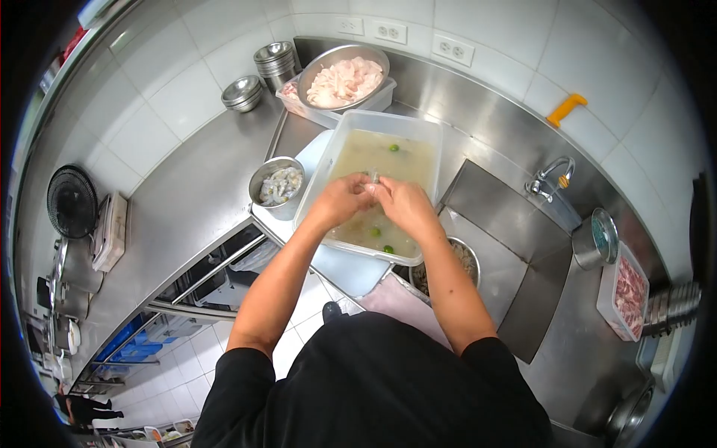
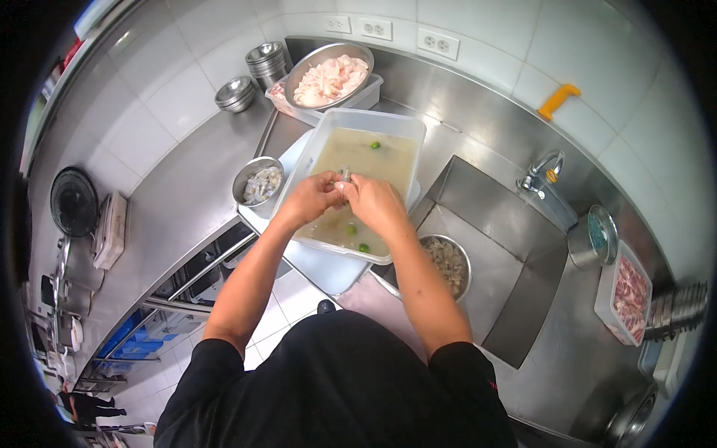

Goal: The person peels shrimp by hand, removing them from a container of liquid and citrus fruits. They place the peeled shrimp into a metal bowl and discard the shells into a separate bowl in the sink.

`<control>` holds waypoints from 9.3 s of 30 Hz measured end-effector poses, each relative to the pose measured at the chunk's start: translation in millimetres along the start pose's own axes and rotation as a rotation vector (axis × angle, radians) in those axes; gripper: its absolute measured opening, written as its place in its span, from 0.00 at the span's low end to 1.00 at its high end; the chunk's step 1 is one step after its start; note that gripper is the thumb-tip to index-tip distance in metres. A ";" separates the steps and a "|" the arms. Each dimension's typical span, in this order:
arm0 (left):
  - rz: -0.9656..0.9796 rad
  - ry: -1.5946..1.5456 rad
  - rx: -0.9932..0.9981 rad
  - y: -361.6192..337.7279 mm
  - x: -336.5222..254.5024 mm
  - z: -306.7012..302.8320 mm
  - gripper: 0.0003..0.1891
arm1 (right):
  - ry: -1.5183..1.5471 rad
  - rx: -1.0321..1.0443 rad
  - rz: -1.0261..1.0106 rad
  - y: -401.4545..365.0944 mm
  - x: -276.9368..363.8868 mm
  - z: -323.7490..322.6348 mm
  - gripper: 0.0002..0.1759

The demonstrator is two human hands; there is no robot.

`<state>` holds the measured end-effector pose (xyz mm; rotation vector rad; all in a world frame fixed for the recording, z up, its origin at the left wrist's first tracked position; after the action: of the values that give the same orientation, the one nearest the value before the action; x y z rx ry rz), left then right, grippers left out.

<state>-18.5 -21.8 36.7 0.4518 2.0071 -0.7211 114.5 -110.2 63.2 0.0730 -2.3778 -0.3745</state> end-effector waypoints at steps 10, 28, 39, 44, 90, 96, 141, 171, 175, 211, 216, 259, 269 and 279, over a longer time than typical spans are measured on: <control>0.294 0.349 -0.398 -30.1 -24.7 -21.0 0.35 | -0.012 -0.167 -0.266 2.4 -11.5 0.7 0.14; 0.028 -0.328 0.312 -1.7 -11.5 -14.5 0.14 | -0.147 -0.015 -0.548 -8.9 -1.3 -15.2 0.09; 0.094 -0.328 0.455 -8.5 -34.2 -3.3 0.14 | 0.120 -0.078 -0.237 -40.0 -12.0 -40.9 0.12; 0.122 -0.320 0.436 -13.3 -40.2 10.4 0.13 | 0.183 -0.124 -0.187 -38.9 -14.6 -38.9 0.11; 0.002 0.000 0.053 2.2 1.3 -12.9 0.10 | 0.058 0.146 -0.087 18.7 -25.6 17.0 0.16; 0.102 0.206 -0.091 -9.7 -10.7 -9.5 0.12 | 0.264 0.166 0.095 18.6 -33.8 18.0 0.17; 0.065 -0.776 0.149 -16.6 -3.3 0.0 0.11 | 0.211 0.005 -0.132 -18.3 6.7 -2.5 0.15; 0.087 0.859 0.218 1.5 11.2 -26.2 0.15 | -0.348 0.363 -0.161 7.5 -24.4 31.6 0.14; 0.049 0.323 0.287 2.6 7.6 -31.0 0.19 | 0.007 0.170 -0.212 10.3 -32.0 17.8 0.17; 0.163 0.900 0.096 37.3 45.0 5.2 0.14 | -0.646 -0.238 0.157 -116.4 -131.1 -47.8 0.11; 0.061 0.428 -0.061 19.9 26.9 3.6 0.16 | -0.617 -0.331 -0.257 -41.6 -39.2 -39.0 0.11; 0.184 -0.942 0.253 -28.3 0.2 14.1 0.28 | 0.535 -0.307 -0.267 -6.1 -7.7 2.6 0.11; 0.115 -0.100 -0.087 -37.1 -21.8 -1.6 0.25 | 0.264 -0.284 -0.248 -5.6 -9.4 2.0 0.09; 0.206 -0.416 -0.074 -31.2 -16.1 -2.9 0.11 | 0.277 -0.049 -0.021 -11.4 5.3 1.3 0.16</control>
<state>-30.1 -44.0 61.3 0.4189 1.5663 -0.5570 109.1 -121.5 62.5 0.1199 -2.0948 -0.4048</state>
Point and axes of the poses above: each hand's wrist, its own y-axis towards the middle knuckle, its own z-axis out of the palm, x = y × z, the point moved 4 cm from there along y, towards the middle knuckle, and after that the axes turned 12 degrees about -z, right-handed, at the moved point
